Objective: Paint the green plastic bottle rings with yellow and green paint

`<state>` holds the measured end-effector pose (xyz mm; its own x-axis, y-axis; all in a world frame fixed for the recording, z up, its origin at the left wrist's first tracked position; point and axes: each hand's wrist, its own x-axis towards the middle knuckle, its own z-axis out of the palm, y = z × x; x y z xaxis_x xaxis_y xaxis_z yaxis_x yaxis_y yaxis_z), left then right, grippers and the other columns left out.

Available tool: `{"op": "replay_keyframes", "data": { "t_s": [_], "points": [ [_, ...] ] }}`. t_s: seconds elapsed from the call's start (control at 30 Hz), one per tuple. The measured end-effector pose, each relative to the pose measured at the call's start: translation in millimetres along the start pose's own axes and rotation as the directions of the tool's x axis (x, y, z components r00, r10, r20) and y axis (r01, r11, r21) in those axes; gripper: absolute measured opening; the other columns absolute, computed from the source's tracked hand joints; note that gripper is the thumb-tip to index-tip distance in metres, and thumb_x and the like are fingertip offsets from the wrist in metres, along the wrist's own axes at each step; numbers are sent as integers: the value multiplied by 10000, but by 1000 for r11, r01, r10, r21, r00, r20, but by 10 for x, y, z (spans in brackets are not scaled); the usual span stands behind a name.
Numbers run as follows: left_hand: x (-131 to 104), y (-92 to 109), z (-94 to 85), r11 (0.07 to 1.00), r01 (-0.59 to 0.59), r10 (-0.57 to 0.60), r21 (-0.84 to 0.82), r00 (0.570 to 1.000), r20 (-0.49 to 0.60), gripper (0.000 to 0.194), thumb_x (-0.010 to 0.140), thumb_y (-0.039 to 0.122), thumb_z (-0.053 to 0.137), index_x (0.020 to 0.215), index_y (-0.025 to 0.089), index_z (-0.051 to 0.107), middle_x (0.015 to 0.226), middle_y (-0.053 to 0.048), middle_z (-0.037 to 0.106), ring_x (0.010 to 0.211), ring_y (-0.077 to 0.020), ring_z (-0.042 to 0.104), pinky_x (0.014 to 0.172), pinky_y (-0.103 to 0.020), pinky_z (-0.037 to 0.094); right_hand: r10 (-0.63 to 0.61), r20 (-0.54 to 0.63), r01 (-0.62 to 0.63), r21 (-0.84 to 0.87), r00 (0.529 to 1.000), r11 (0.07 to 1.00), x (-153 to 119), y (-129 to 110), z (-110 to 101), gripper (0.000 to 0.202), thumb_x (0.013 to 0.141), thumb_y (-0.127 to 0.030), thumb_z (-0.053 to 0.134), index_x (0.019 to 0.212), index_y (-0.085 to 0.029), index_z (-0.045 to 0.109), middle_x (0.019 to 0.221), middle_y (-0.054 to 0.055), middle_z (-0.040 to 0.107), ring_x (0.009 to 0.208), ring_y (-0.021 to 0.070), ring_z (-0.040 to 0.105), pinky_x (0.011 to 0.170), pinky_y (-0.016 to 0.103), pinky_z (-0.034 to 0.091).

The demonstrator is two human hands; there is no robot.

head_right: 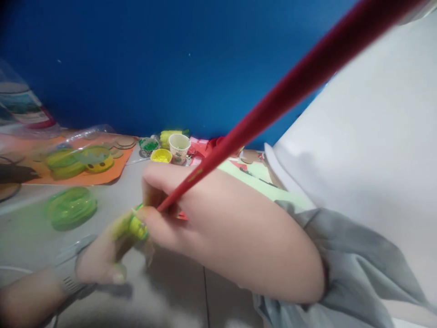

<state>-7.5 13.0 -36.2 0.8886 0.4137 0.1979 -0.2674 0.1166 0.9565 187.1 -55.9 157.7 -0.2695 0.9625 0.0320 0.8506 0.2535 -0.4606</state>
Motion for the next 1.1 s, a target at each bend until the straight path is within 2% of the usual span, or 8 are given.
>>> {"op": "replay_keyframes", "data": {
  "t_s": [0.27, 0.5, 0.6, 0.73, 0.8, 0.97, 1.1],
  "points": [
    [-10, -27, -18, 999, 35, -35, -1, 999, -5, 611, 642, 401, 817, 1103, 173, 488, 795, -63, 671, 668, -202, 654, 646, -329, 535, -18, -34, 16, -57, 999, 998, 38, 27, 1, 127, 815, -180, 560, 714, -217, 492, 622, -73, 552, 547, 77, 491, 472, 219, 366],
    [5, 15, -10, 999, 43, -43, 2, 999, 10, 666, 654, 476, 789, 1154, 179, 465, 781, -72, 674, 718, -220, 646, 634, -324, 527, 69, 44, -68, -8, 997, 998, 77, -15, -55, 104, 777, -144, 556, 712, -215, 518, 632, -52, 567, 544, 92, 496, 442, 214, 366],
    [-2, 16, -13, 999, 44, -44, -5, 999, 3, 723, 661, 478, 786, 1216, 183, 429, 790, -70, 670, 708, -214, 642, 611, -318, 527, 43, 1, -43, -7, 999, 999, 63, 5, -32, 97, 791, -153, 552, 726, -218, 521, 628, -56, 563, 534, 86, 491, 444, 210, 364],
    [-17, -5, -21, 999, 49, -49, -3, 999, -1, 686, 646, 484, 794, 1165, 173, 471, 775, -72, 665, 726, -222, 640, 604, -312, 531, 0, -56, -1, -18, 998, 1000, 47, 43, 8, 100, 811, -162, 546, 740, -222, 509, 637, -68, 559, 544, 76, 493, 452, 205, 366],
    [-22, -21, -25, 999, 47, -47, -15, 999, 2, 720, 645, 482, 796, 1200, 173, 458, 781, -72, 660, 713, -215, 636, 606, -313, 534, -5, -64, 2, -47, 998, 999, 44, 49, 11, 101, 812, -169, 549, 735, -218, 506, 652, -65, 559, 567, 77, 497, 469, 205, 371],
    [-28, -47, -24, 998, 42, -43, -47, 999, -14, 831, 636, 487, 800, 1295, 191, 391, 937, -117, 647, 711, -207, 634, 617, -331, 545, -14, -65, 10, -59, 998, 998, 42, 50, -6, 103, 820, -174, 546, 736, -208, 497, 660, -61, 536, 559, 65, 472, 474, 195, 360],
    [-30, -32, -16, 998, 49, -50, -42, 999, -18, 828, 643, 507, 789, 1299, 200, 388, 986, -121, 629, 675, -182, 626, 614, -324, 544, -13, -61, 10, -44, 998, 999, 49, 74, -11, 97, 812, -150, 540, 743, -205, 501, 667, -60, 540, 563, 64, 476, 488, 192, 362]
  ]
}}
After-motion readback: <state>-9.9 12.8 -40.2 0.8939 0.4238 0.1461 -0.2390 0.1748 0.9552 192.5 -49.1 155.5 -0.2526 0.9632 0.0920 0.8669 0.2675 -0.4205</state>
